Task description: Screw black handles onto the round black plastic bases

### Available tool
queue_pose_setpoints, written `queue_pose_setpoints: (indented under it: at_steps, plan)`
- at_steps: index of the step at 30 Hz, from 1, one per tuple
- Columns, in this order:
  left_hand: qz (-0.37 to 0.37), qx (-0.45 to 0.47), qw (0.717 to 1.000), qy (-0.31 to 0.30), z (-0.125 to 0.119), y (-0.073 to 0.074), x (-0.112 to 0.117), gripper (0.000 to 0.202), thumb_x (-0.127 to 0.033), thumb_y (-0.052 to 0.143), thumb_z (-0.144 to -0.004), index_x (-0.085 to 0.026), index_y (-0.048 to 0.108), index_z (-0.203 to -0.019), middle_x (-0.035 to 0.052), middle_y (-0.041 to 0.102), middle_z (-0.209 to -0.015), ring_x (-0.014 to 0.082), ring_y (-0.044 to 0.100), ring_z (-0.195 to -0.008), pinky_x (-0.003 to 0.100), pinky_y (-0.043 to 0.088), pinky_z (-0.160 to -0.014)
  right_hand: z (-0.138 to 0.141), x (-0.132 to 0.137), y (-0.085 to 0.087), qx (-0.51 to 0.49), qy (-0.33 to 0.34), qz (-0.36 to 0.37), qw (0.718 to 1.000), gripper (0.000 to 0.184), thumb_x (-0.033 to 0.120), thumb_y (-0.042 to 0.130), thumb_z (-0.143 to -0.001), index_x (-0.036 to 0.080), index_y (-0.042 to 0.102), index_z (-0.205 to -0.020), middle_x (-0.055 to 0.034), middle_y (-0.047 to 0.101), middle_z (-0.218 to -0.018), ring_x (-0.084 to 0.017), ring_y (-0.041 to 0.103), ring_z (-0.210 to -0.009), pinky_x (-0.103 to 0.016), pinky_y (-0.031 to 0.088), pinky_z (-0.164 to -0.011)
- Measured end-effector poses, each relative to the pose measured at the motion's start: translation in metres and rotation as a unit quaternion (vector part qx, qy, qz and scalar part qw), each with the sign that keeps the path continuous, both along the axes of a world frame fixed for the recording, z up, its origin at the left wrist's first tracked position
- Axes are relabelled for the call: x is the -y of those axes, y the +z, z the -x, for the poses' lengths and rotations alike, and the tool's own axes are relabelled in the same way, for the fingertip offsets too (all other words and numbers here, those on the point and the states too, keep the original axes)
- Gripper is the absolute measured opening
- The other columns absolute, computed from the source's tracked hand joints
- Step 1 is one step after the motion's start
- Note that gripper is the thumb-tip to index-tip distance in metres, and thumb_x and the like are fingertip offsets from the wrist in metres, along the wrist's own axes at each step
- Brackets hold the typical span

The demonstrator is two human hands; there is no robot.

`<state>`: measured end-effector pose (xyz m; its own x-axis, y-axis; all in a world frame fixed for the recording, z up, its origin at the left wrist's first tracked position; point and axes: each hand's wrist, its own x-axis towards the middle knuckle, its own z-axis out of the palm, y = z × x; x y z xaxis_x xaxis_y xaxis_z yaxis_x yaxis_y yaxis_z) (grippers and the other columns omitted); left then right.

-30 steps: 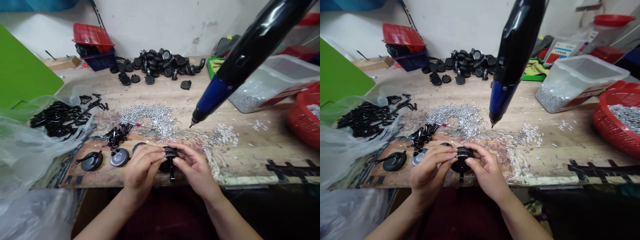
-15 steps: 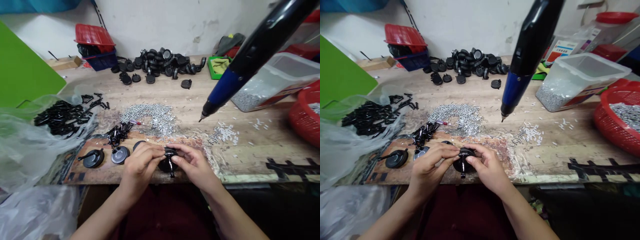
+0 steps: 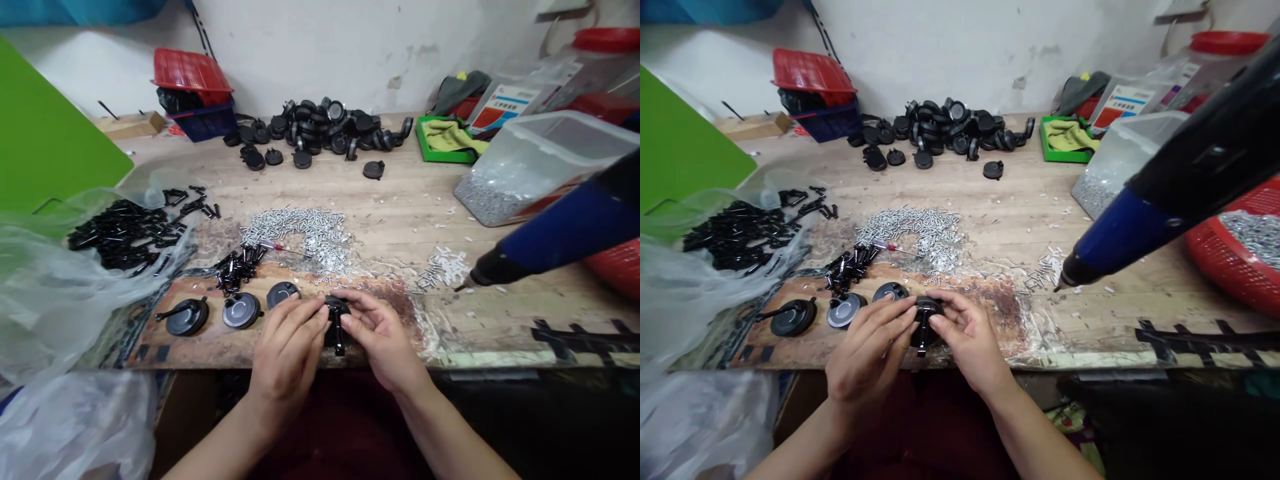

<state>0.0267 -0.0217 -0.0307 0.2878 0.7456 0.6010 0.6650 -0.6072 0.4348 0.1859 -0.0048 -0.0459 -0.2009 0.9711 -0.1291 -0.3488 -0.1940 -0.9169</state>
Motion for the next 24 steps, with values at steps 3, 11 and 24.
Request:
queue_pose_setpoints:
  at_steps: [3, 11, 24]
  plan:
    - [-0.003, -0.007, 1.000, 0.004, 0.002, 0.001, 0.000, 0.034, 0.001, 0.059, -0.079, -0.014, 0.059, -0.109, 0.0102, 0.069, -0.109, 0.0190, 0.061, -0.106, 0.041, 0.046, -0.098, 0.001, 0.001, 0.000, -0.007, 0.007, 0.010, 1.000, 0.028, 0.024, 0.067, -0.077, 0.025, 0.065, -0.105, -0.0029, 0.071, -0.103, -0.015, 0.066, -0.095, -0.030, 0.052, -0.088]
    - [0.008, -0.062, 0.998, -0.030, 0.013, 0.014, -0.011, 0.025, -0.005, 0.059, -0.083, -0.015, 0.059, -0.106, 0.0064, 0.070, -0.103, 0.0155, 0.062, -0.100, 0.034, 0.045, -0.098, -0.003, -0.001, 0.008, 0.058, 0.026, -0.003, 0.998, 0.028, 0.024, 0.066, -0.077, 0.027, 0.064, -0.105, -0.0012, 0.071, -0.103, -0.015, 0.065, -0.097, -0.029, 0.051, -0.089]
    - [0.157, 0.000, 0.988, 0.011, 0.002, -0.028, -0.022, 0.009, -0.014, 0.056, -0.085, -0.016, 0.063, -0.091, 0.0054, 0.071, -0.085, 0.0176, 0.066, -0.079, 0.030, 0.054, -0.074, -0.017, -0.020, 0.004, 0.377, 0.068, -0.044, 0.922, 0.025, 0.032, 0.057, -0.080, 0.017, 0.068, -0.097, -0.0035, 0.070, -0.073, -0.014, 0.063, -0.061, -0.026, 0.047, -0.058]
